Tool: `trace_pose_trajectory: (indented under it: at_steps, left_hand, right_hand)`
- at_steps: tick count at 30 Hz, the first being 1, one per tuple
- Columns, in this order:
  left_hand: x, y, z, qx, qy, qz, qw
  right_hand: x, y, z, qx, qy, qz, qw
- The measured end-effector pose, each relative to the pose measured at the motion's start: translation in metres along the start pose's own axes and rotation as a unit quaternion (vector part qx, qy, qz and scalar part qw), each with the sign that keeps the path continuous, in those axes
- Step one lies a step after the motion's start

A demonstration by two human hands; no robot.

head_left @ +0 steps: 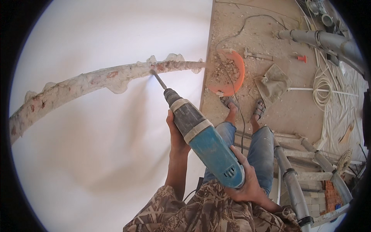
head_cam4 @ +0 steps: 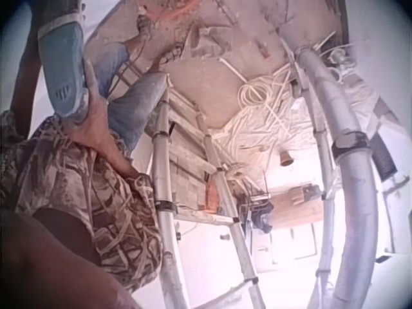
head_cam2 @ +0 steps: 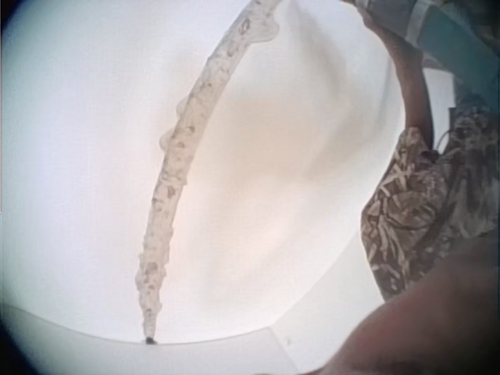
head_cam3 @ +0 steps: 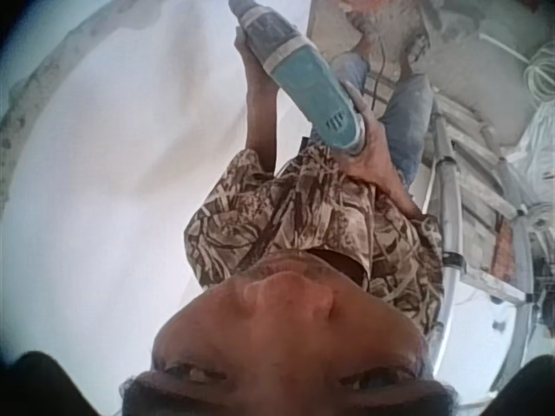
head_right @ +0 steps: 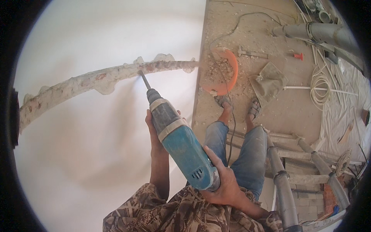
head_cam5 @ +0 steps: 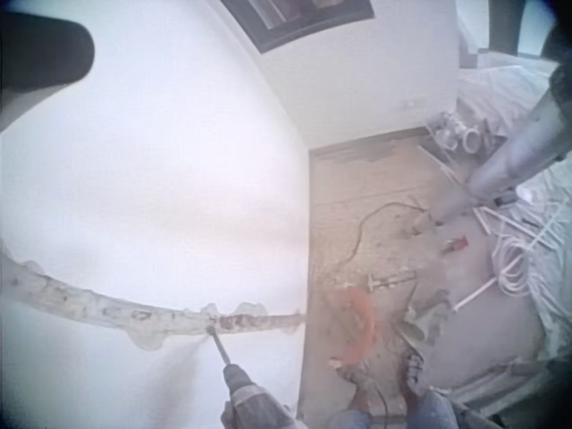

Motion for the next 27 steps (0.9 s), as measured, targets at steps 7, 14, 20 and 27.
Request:
trace_pose_trajectory:
  at_steps: [7,14,20,27]
  left_hand:
    - [-0.022,-0.006,0.017,-0.021,0.006,0.033,0.999]
    - [-0.018,-0.011,0.024,0.06,-0.05,-0.006,0.997]
    - [-0.007,0.001,0.044,0.144,-0.067,-0.088,0.983]
    - [-0.015,0.015,0.007,0.074,-0.026,-0.044,0.996]
  right_hand:
    - [-0.024,0.007,0.0,-0.033,0.037,-0.012,0.999]
    - [-0.023,0.031,-0.006,-0.024,0.079,-0.001,0.997]
    - [-0.03,0.064,-0.023,0.076,0.096,-0.075,0.99]
    - [-0.024,-0.002,-0.013,-0.01,0.086,-0.003,0.996]
Point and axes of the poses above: each hand's wrist, its own x-axis away from the middle knuckle, its own y-axis out of the palm, z = x × y, the point moved 7 cm from there along -x, towards the middle knuckle, and after that the axes turned 2 degrees about -x, right-handed, at the moved point
